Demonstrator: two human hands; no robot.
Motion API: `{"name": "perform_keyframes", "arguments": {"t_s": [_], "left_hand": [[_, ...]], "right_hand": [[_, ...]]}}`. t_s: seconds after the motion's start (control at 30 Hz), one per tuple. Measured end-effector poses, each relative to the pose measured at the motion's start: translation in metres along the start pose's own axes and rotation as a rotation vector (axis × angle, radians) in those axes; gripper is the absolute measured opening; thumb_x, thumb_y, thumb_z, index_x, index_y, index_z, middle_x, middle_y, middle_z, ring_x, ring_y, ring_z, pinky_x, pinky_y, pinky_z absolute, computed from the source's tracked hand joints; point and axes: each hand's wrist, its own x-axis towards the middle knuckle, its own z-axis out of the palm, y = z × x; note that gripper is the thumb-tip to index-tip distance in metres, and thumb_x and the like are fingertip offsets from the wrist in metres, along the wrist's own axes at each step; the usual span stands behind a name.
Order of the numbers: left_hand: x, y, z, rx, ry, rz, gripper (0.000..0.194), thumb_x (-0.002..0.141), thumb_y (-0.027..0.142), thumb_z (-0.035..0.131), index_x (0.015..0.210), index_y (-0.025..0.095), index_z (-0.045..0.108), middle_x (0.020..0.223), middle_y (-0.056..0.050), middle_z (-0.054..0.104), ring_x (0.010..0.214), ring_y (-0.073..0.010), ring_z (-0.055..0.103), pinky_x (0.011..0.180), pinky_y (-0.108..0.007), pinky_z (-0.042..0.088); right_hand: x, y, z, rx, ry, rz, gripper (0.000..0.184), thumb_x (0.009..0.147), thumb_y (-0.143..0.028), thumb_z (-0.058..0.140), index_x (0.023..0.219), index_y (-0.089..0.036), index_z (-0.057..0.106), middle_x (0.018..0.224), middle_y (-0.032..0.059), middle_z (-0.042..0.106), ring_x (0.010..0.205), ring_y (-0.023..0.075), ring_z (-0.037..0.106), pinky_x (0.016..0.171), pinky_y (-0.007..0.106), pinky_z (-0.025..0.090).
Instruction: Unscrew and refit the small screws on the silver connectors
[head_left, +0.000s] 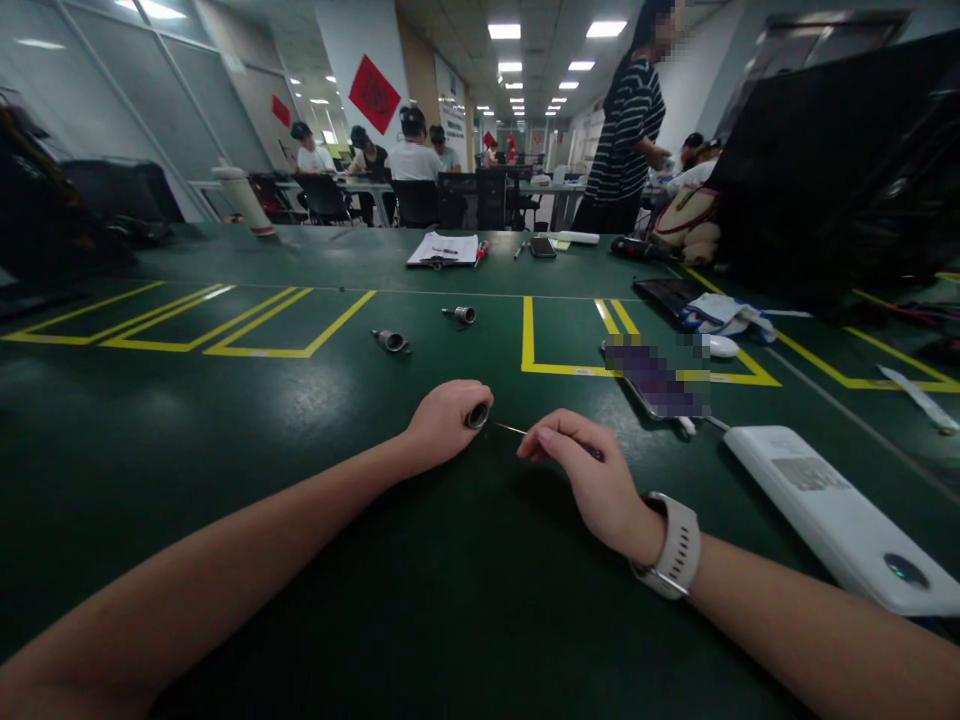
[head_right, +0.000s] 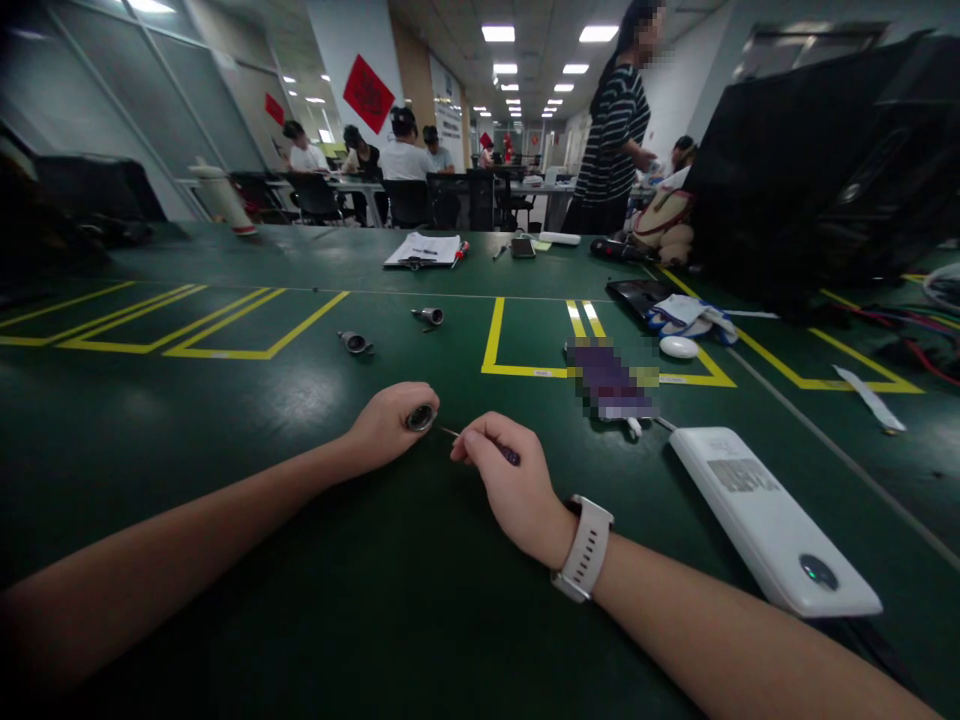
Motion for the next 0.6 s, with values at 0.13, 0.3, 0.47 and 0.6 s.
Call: {"name": "perform_keyframes", "arguments": {"t_s": [0.13,0.3,0.47,0.6], "left_hand": [[0.0,-0.003,0.004,-0.073,0.023,-0.023,0.007,0.074,0.01,0.051,0.07,0.016,0.051,0.069,0.0,0.053,0.066,-0.0141,0.051,0.061,-0.025,0.039],[-0.002,-0.001,0.003,-0.126,0.019,0.058,0.007,0.074,0.011,0.05,0.07,0.016,0.051,0.068,0.001,0.053,0.065,-0.013,0.05,0.061,-0.025,0.039],[-0.002,0.001,0.003,-0.083,-0.011,0.123,0.009,0.074,0.009,0.048,0.069,0.016,0.051,0.067,0.0,0.053,0.064,-0.0134,0.05,0.061,-0.025,0.038],[-0.002,0.003,0.002,-0.024,-0.034,0.147,0.011,0.074,0.008,0.047,0.068,0.016,0.051,0.065,0.0,0.051,0.063,-0.0135,0.049,0.059,-0.025,0.037]], "right_hand": [[0.0,0.003,0.0,0.063,-0.01,-0.015,0.022,0.085,-0.022,0.047,0.074,-0.017,0.064,0.074,0.0033,0.063,0.074,0.0169,0.058,0.07,0.034,0.046],[0.002,0.01,0.005,0.288,-0.105,0.059,0.018,0.087,-0.028,0.049,0.085,-0.019,0.064,0.087,0.0035,0.064,0.083,0.0165,0.059,0.075,0.033,0.047],[0.005,0.012,0.008,0.439,-0.128,0.175,0.018,0.086,-0.029,0.05,0.084,-0.018,0.064,0.086,0.0038,0.065,0.083,0.0163,0.059,0.076,0.034,0.046],[0.006,0.011,0.006,0.463,-0.103,0.184,0.018,0.084,-0.024,0.05,0.076,-0.016,0.065,0.08,0.0043,0.066,0.076,0.0158,0.058,0.074,0.033,0.044]]}}
